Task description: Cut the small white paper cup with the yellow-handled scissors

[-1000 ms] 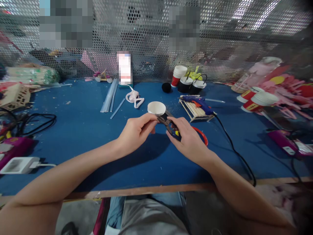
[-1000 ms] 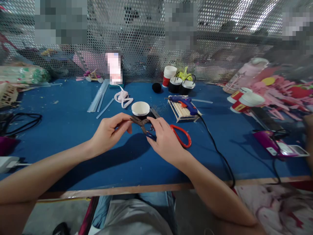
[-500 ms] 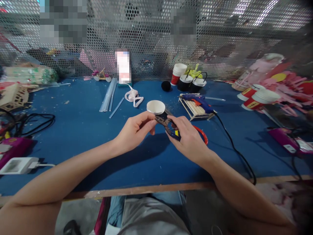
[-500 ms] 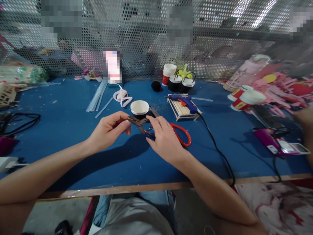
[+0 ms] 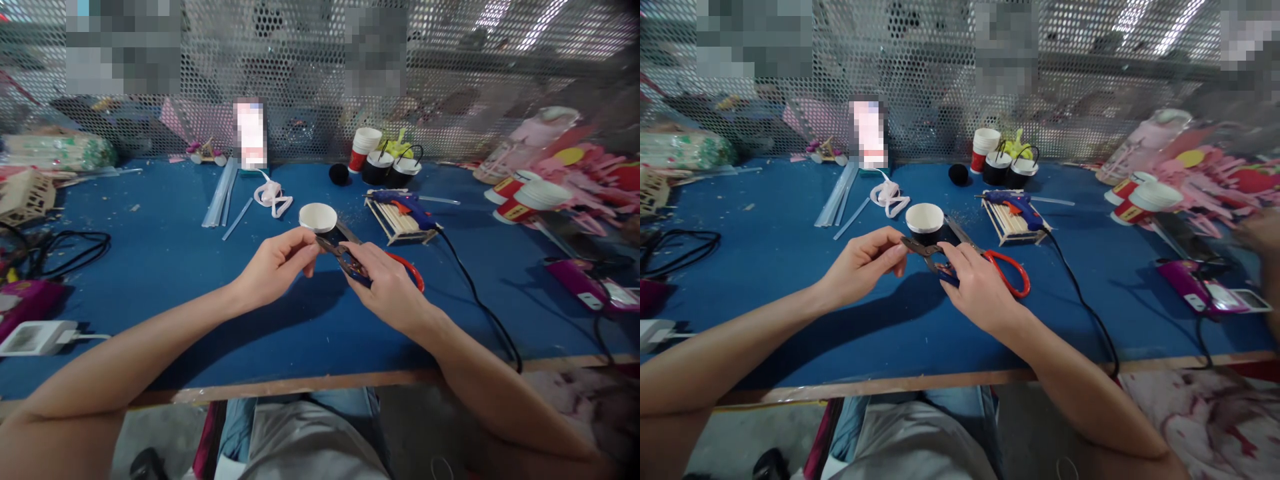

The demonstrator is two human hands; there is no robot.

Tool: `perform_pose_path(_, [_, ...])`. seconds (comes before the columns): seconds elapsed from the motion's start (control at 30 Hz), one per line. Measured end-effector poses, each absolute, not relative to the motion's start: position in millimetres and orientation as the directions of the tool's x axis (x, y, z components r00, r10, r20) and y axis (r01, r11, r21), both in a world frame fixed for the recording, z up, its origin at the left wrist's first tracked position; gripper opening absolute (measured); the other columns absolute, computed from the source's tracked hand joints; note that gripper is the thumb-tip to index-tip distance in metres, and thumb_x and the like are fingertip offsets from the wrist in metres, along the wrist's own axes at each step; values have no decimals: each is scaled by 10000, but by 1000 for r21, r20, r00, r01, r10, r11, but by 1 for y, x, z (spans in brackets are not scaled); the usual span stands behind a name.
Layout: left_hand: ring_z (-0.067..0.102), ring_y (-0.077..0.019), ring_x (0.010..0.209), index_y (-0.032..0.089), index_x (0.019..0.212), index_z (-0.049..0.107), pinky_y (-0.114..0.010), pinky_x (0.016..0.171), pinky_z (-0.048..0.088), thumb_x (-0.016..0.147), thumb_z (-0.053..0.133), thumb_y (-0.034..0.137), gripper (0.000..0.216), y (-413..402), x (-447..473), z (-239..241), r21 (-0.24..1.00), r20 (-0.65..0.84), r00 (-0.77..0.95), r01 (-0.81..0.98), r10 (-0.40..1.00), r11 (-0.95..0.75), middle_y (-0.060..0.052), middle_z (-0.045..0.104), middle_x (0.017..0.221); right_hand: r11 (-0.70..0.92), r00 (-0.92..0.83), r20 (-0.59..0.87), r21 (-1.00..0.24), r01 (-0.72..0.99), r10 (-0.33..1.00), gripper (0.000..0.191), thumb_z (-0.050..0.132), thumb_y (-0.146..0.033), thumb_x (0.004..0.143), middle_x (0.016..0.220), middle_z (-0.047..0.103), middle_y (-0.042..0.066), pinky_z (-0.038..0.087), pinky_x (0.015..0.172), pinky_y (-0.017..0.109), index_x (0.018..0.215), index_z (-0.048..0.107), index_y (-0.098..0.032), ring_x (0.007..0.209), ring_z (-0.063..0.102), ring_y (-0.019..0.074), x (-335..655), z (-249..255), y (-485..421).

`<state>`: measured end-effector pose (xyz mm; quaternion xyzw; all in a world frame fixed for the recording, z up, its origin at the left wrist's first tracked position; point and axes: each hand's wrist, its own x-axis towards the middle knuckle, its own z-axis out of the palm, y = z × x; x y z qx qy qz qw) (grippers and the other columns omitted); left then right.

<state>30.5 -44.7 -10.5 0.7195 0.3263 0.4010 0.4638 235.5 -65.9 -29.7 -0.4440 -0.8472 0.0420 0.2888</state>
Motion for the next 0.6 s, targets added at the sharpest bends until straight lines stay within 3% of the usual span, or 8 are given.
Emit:
perform_pose_path(0.3, [482, -70, 565, 155, 804, 522, -203, 582, 392, 892, 474, 260, 145, -43, 30, -10, 968, 214, 484, 13, 849, -251, 37, 501, 599, 540, -439, 316, -536, 649, 841, 320, 477, -321, 887, 997, 640, 90, 488, 817, 374, 1167, 535, -177, 896, 605, 211, 233, -21, -65])
perform_pose_path(0.43, [436, -61, 519, 159, 797, 514, -182, 514, 344, 880, 511, 321, 183, -43, 30, -8, 992, 127, 513, -66, 849, -108, 39, 498, 577, 471, -467, 198, -655, 591, 862, 370, 473, -369, 888, 1021, 638, 71, 500, 775, 333, 1211, 514, -194, 892, 610, 191, 234, -16, -63])
perform_pose_path(0.6, [345, -51, 449, 170, 813, 520, -174, 434, 223, 880, 512, 371, 212, -43, 30, -9, 993, 24, 574, -109, 818, 47, 42, 493, 544, 518, -471, 254, -610, 600, 845, 353, 487, -359, 880, 982, 627, 71, 498, 763, 343, 1190, 506, -192, 862, 602, 190, 235, -19, -62])
